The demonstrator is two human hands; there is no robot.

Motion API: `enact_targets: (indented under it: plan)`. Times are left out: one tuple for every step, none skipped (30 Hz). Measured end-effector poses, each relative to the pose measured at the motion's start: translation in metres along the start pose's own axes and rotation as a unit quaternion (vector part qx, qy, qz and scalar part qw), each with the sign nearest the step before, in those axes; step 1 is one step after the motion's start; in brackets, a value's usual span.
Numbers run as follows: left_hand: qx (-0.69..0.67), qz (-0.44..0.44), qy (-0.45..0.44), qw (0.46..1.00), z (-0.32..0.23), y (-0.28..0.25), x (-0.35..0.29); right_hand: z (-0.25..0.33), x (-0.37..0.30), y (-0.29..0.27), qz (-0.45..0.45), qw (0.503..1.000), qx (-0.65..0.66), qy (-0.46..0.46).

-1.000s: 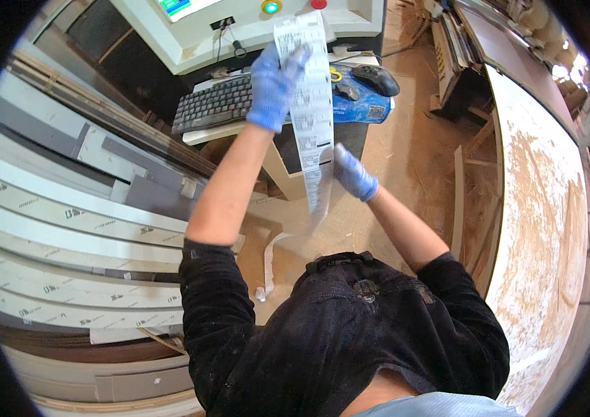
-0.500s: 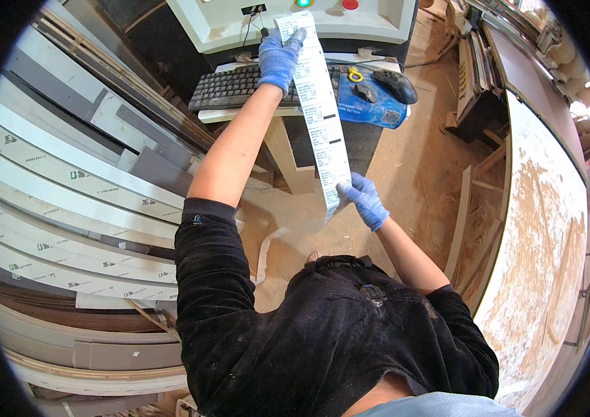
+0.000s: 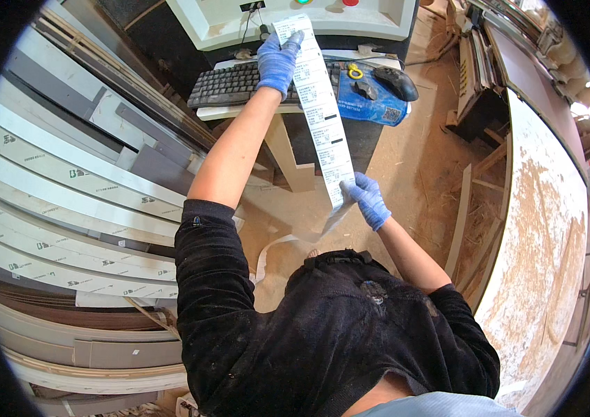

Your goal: The person picks up and stacks rectangular wood panels, moves them across the workshop floor, and places them on a workbench. They use a handheld air blower to clean dust from the panels and the workbench surface. The person then operates a computer terminal, using the keyboard and mouse to interact with the machine interface.

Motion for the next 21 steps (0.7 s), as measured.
enact_targets:
  plan:
    - [-0.003, 0.002, 0.003, 1.0, 0.002, -0.001, 0.001, 0.002, -0.001, 0.0, -0.001, 1.0, -0.001, -0.002]
    - [-0.007, 0.003, 0.007, 1.0, 0.004, -0.003, 0.002, 0.003, -0.001, 0.0, -0.003, 1.0, -0.001, -0.005]
    - [-0.011, -0.001, 0.004, 1.0, 0.006, -0.005, 0.002, 0.003, -0.001, 0.001, -0.003, 1.0, -0.005, -0.004]
    - [-0.017, -0.004, 0.001, 1.0, 0.007, -0.004, 0.002, 0.002, -0.001, 0.0, -0.006, 1.0, -0.01, -0.002]
    - [-0.022, -0.007, -0.002, 1.0, 0.008, -0.003, 0.002, 0.002, -0.001, 0.0, -0.009, 1.0, -0.014, 0.0]
    - [-0.016, -0.006, 0.008, 1.0, 0.008, -0.003, 0.002, 0.002, -0.002, -0.001, -0.009, 1.0, -0.012, 0.0]
    - [-0.007, -0.006, 0.008, 1.0, 0.007, -0.004, 0.002, 0.003, -0.002, 0.0, -0.008, 1.0, -0.009, 0.0]
    - [0.001, -0.006, 0.009, 1.0, 0.007, -0.005, 0.002, 0.004, -0.002, 0.0, -0.006, 1.0, -0.006, -0.001]
    - [0.01, -0.006, 0.01, 1.0, 0.007, -0.006, 0.002, 0.004, -0.002, 0.0, -0.005, 1.0, -0.007, -0.004]
    - [0.012, -0.009, 0.009, 1.0, 0.008, -0.005, 0.002, 0.003, -0.002, -0.001, -0.004, 1.0, -0.008, -0.006]
    - [-0.014, -0.013, -0.012, 1.0, 0.01, -0.006, 0.002, 0.003, -0.002, -0.001, -0.004, 1.0, -0.008, -0.009]
    - [-0.04, -0.017, -0.032, 0.999, 0.013, -0.007, 0.001, 0.003, -0.001, -0.001, -0.007, 1.0, -0.011, -0.009]
    - [-0.067, -0.02, -0.053, 0.996, 0.014, -0.006, 0.0, 0.004, -0.001, -0.001, -0.011, 1.0, -0.013, -0.009]
    - [-0.104, -0.008, -0.079, 0.991, 0.013, -0.004, -0.007, 0.006, 0.0, -0.001, -0.015, 1.0, -0.015, -0.009]
    - [-0.152, 0.003, -0.116, 0.981, 0.019, -0.005, -0.009, 0.008, 0.0, -0.001, -0.02, 1.0, -0.008, -0.009]
    - [-0.199, 0.011, -0.151, 0.968, 0.029, -0.012, -0.012, 0.013, -0.001, 0.001, -0.022, 1.0, -0.002, -0.011]
    - [-0.245, 0.021, -0.187, 0.951, 0.037, -0.015, -0.017, 0.016, 0.0, 0.001, -0.024, 1.0, 0.005, -0.011]
    - [-0.266, 0.041, -0.243, 0.932, 0.048, -0.017, -0.025, 0.017, 0.002, 0.001, -0.027, 0.999, 0.006, -0.016]
    - [-0.246, 0.068, -0.257, 0.932, 0.052, -0.014, -0.038, 0.016, 0.003, 0.0, -0.034, 0.999, 0.008, -0.019]
    - [-0.224, 0.097, -0.269, 0.931, 0.052, -0.012, -0.055, 0.015, 0.004, -0.001, -0.041, 0.999, 0.011, -0.022]
    - [-0.203, 0.125, -0.282, 0.929, 0.052, -0.01, -0.07, 0.014, 0.005, -0.002, -0.038, 0.999, 0.01, -0.022]
Point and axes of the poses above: each hand's wrist, its own x-axis towards the middle knuckle, its own y-axis out of the palm, z = x × y, the point moved 3 cm from there along x, towards the middle knuckle, and after that the axes turned 12 degrees about -x, right-handed, at the moved point
